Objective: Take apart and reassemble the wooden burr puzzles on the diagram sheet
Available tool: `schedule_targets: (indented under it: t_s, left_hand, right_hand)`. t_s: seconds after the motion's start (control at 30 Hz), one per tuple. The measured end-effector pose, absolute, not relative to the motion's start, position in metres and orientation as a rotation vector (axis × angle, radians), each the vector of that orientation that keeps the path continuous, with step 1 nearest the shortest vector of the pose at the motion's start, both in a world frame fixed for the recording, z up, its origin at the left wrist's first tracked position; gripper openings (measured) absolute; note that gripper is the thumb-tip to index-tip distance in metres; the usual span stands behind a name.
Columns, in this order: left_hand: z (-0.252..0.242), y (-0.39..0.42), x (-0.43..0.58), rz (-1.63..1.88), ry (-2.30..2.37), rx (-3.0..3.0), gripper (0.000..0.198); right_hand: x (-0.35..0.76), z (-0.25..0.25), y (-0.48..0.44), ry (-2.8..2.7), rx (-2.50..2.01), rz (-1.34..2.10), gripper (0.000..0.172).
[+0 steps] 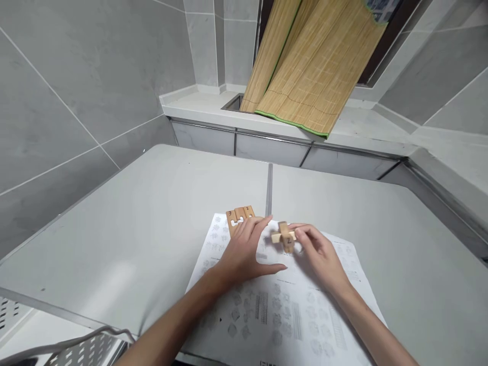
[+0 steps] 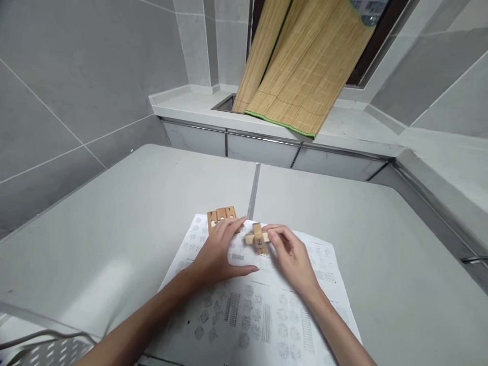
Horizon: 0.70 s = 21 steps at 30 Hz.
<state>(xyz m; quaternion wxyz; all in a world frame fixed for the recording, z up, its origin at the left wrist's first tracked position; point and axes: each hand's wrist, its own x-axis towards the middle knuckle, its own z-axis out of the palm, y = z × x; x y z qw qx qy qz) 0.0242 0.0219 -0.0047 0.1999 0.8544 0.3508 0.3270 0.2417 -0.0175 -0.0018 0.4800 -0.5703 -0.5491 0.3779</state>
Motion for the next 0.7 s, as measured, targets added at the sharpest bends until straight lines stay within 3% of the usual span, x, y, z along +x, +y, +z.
schedule_targets:
  t_s: [0.2, 0.3, 0.53, 0.7]
  left_hand:
    - [-0.009, 0.035, 0.013, 0.921, 1.289, 2.361, 0.082]
    - [-0.014, 0.043, 0.006, 0.910, 1.424, 2.344, 0.085]
    - [-0.024, 0.054, -0.009, 0.864, 1.450, 2.307, 0.094]
    - [-0.023, 0.060, -0.012, 0.769, 1.383, 2.266, 0.089]
  right_hand:
    - [0.277, -0.012, -0.003, -1.263, -1.622, 0.350, 0.036]
    - [0.294, -0.016, 0.002, -1.313, -1.662, 0.201, 0.036]
    - [0.333, -0.021, -0.012, -1.273, -1.812, 0.163, 0.039]
    - [0.354, -0.023, -0.041, -1.240, -1.964, 0.220, 0.041]
